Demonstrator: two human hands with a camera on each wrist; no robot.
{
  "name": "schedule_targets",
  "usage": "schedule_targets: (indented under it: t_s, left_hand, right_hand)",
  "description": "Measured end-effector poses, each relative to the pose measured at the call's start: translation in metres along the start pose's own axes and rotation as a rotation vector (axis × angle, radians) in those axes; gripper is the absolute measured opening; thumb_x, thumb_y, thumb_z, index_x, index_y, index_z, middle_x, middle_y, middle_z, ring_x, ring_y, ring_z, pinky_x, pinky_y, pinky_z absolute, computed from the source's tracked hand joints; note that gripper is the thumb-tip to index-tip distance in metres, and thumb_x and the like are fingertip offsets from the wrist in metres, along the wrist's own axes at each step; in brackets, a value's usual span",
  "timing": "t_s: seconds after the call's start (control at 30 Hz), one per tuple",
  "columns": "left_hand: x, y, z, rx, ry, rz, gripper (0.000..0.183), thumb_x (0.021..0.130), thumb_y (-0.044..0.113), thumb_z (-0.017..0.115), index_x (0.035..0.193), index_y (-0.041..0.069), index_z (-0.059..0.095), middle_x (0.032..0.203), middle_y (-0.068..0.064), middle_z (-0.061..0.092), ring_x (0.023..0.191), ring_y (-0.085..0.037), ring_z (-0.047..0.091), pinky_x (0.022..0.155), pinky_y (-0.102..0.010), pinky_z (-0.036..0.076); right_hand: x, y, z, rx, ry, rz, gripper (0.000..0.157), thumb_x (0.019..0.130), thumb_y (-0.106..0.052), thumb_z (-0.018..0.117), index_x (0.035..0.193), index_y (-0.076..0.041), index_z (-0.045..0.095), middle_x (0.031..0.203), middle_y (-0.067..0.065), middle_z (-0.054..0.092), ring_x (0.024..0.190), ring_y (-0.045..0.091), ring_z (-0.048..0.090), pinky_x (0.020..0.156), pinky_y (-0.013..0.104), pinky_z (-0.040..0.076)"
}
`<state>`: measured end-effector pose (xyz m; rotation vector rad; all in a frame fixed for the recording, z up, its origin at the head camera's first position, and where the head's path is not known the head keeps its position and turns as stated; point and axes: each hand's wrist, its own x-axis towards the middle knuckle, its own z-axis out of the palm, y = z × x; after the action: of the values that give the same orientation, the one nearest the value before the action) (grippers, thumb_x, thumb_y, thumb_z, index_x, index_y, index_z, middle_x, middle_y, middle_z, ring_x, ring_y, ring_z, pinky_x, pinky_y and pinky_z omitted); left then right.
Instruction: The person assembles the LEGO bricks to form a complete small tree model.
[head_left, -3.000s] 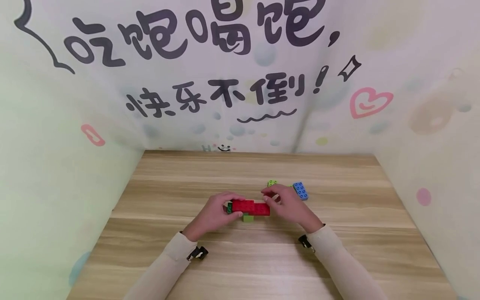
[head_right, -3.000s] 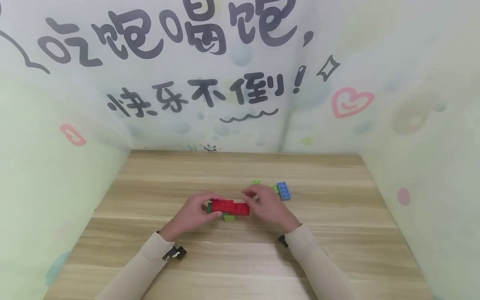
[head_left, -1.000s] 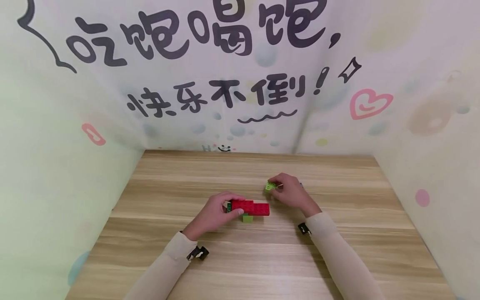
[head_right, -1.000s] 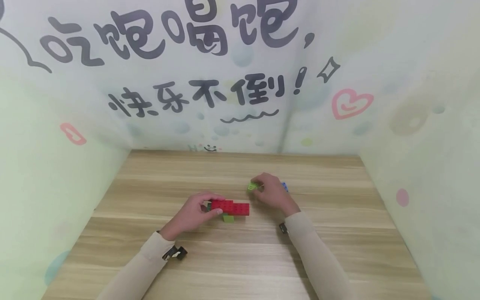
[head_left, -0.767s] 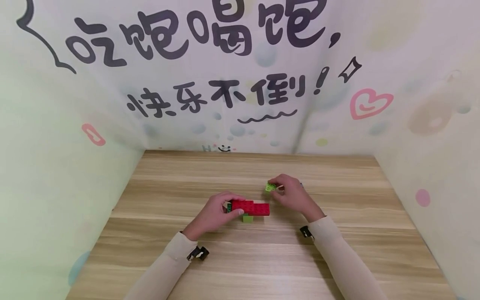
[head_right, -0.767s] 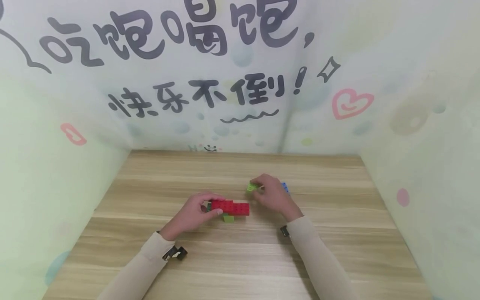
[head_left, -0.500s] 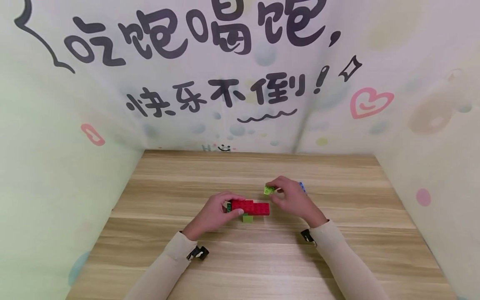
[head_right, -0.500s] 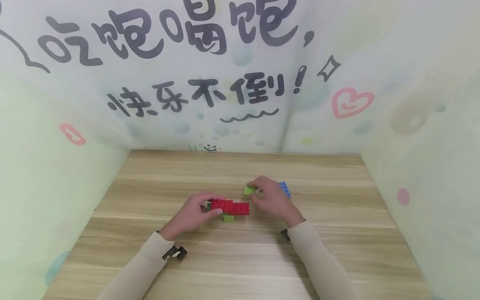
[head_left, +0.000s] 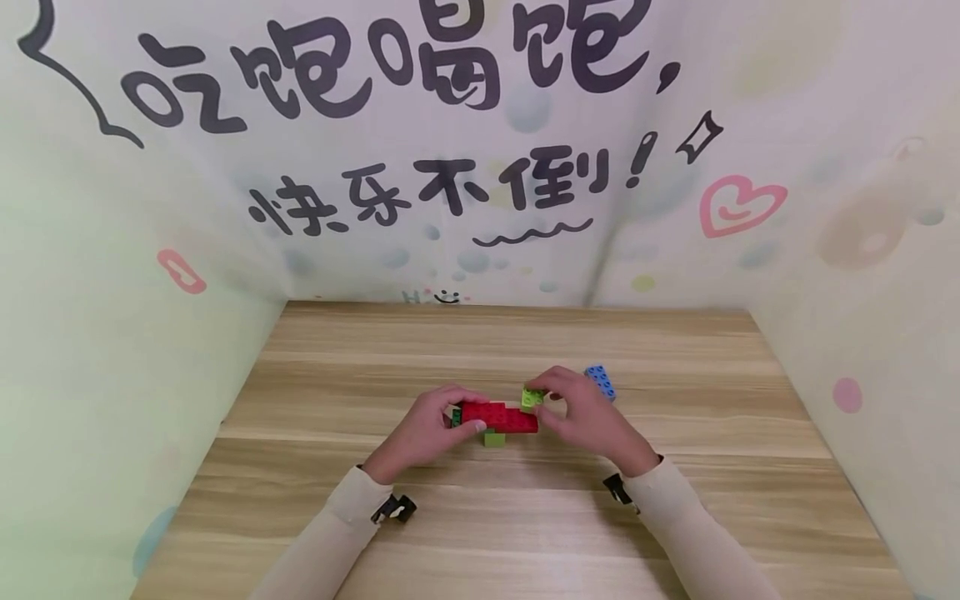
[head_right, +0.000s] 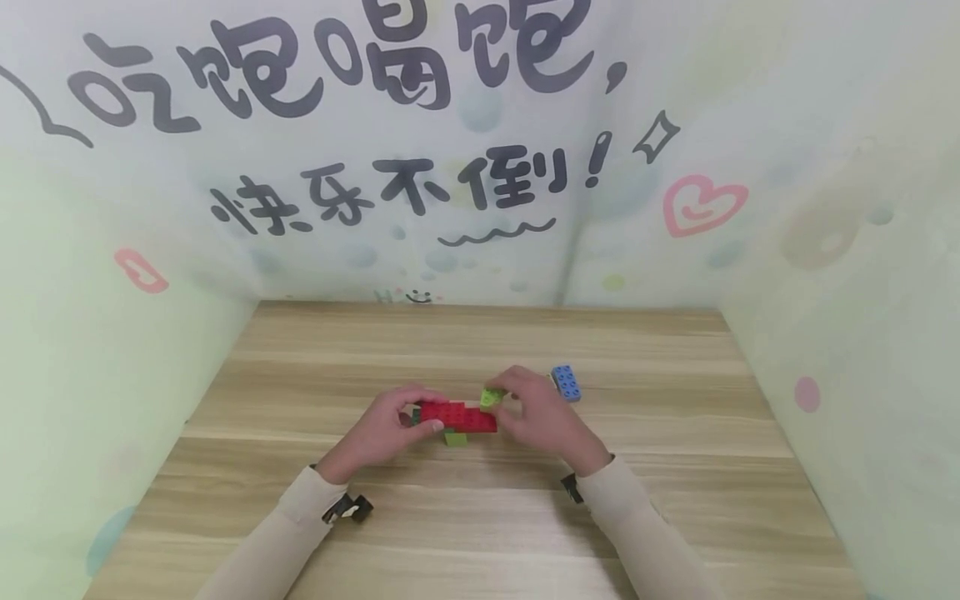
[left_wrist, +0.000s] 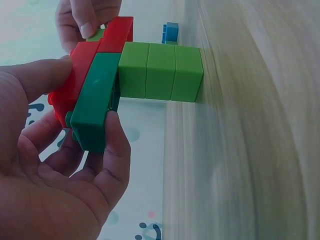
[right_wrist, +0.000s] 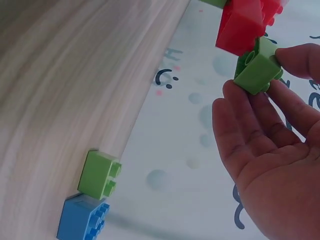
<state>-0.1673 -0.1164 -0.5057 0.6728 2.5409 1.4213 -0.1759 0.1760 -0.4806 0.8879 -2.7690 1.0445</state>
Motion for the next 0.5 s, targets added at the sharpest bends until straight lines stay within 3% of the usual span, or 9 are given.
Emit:
schedule_targets:
  t_s: [0.5]
  left_hand:
    - [0.0,0.002,0.0,0.001,-0.001,-0.013,0.031,0.097,0.033,0.079,0.127,0.024,0.075,0.125,0.005,0.071,0.093,-0.016,0.061,0.067,-0.026,0.057]
  right_hand:
    - [-0.005,-0.008,0.011,-0.022,0.003,-0.103,0.028,0.094,-0.016,0.079,0.122,-0.016,0.076,0.119,-0.004,0.073,0.102,0.01,0.068,0.083,0.039,0.063]
